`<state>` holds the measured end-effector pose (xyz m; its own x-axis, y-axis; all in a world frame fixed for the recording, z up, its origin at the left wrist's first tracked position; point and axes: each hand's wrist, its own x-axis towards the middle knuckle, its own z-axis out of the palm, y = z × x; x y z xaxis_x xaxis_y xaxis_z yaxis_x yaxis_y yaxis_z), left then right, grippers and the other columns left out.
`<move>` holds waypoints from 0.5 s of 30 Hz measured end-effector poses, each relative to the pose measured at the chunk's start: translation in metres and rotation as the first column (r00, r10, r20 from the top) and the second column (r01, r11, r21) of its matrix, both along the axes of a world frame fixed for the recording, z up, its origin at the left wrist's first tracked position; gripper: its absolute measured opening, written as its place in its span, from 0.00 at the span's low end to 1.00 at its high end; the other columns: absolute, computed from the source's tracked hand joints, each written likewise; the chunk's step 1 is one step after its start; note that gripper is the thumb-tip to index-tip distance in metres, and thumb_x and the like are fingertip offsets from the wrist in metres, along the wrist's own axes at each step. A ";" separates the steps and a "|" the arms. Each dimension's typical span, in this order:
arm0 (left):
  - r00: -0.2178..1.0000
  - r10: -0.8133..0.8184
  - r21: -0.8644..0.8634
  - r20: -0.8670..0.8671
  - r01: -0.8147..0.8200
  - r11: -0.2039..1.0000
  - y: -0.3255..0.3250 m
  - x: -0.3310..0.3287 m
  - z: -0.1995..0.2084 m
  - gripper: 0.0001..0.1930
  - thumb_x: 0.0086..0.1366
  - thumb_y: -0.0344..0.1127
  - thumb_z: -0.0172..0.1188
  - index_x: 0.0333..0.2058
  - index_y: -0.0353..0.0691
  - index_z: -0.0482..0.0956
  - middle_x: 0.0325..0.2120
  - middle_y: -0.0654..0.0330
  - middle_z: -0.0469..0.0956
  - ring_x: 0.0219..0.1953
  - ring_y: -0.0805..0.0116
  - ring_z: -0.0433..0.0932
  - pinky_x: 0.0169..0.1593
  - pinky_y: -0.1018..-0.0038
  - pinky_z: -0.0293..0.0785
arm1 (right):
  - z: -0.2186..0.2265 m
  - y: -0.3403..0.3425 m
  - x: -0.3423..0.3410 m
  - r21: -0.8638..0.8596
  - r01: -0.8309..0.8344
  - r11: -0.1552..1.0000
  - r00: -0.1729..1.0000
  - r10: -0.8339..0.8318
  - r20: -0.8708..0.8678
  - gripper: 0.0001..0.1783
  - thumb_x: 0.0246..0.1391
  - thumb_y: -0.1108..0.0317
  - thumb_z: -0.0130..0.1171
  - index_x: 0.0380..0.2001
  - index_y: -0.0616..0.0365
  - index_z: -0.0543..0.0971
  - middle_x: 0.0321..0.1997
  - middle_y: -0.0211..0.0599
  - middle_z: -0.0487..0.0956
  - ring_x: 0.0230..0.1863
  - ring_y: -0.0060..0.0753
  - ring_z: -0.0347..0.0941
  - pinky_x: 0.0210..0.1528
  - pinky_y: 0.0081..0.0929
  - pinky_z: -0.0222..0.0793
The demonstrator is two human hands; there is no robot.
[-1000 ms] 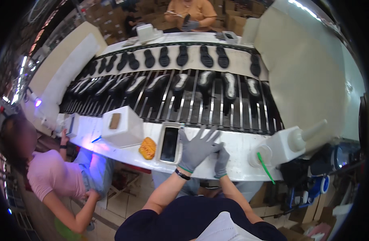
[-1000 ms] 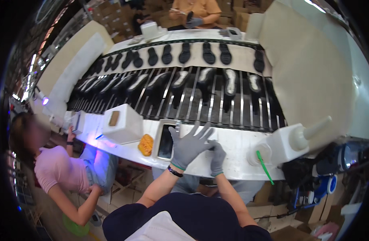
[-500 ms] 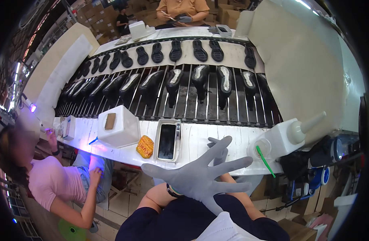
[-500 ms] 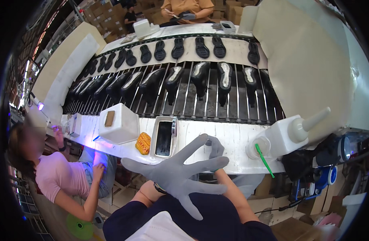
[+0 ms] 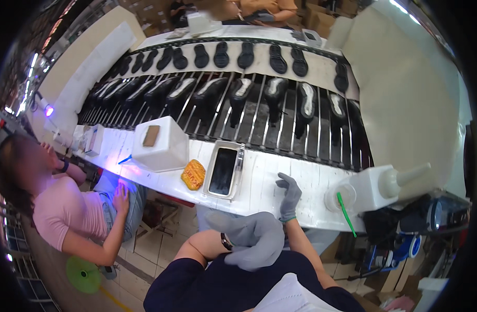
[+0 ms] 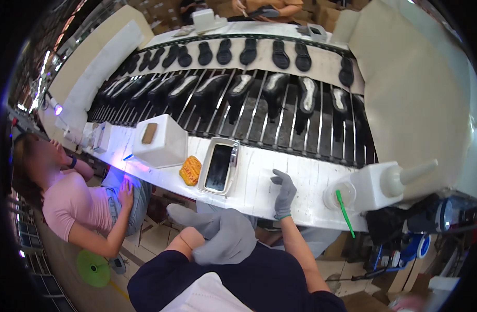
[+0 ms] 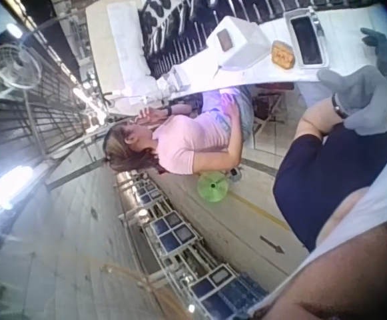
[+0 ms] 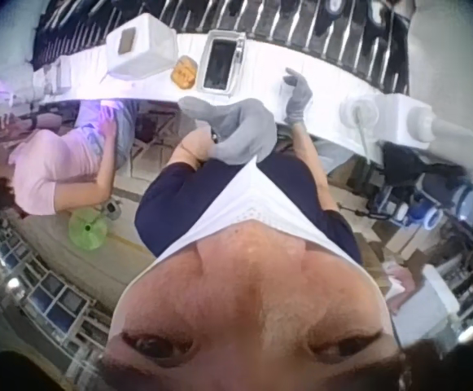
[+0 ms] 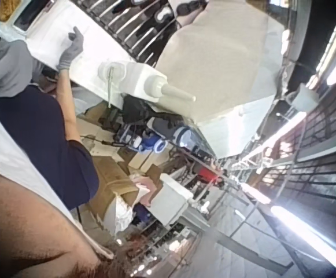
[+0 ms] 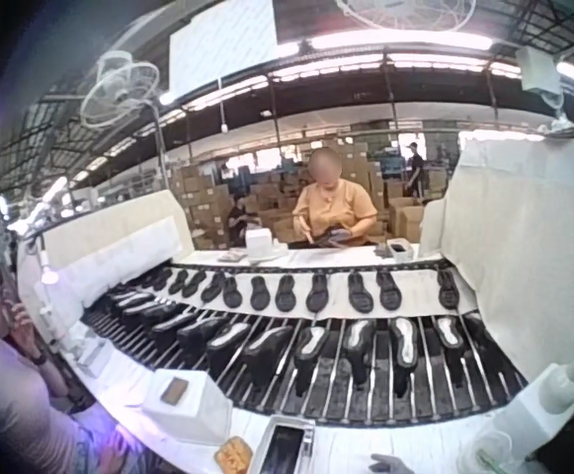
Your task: The person scrubs the sole of a black shoe with a green brush and cleaning solution, then places it on a drying rack. They repeat this process for several shoes, handling them one at a time.
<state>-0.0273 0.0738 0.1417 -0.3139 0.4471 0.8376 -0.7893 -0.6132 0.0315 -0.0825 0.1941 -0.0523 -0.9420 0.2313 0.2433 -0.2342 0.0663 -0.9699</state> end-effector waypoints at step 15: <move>0.612 0.525 -0.803 -0.591 -0.504 -0.317 -0.008 -0.043 -0.161 0.41 0.70 0.71 0.28 0.20 0.42 0.74 0.08 0.67 0.67 0.09 0.79 0.62 0.15 0.80 0.56 | -0.007 -0.007 0.000 0.069 -0.037 0.997 0.998 0.034 0.048 0.16 0.67 0.65 0.48 0.44 0.56 0.84 0.34 0.38 0.83 0.34 0.28 0.79 0.38 0.27 0.74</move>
<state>-0.0699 0.0659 -0.0196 -0.9277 0.3554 -0.1144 -0.1932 -0.1949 0.9616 -0.0821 0.1867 -0.0588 -0.9599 0.1817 0.2135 -0.1925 0.1264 -0.9731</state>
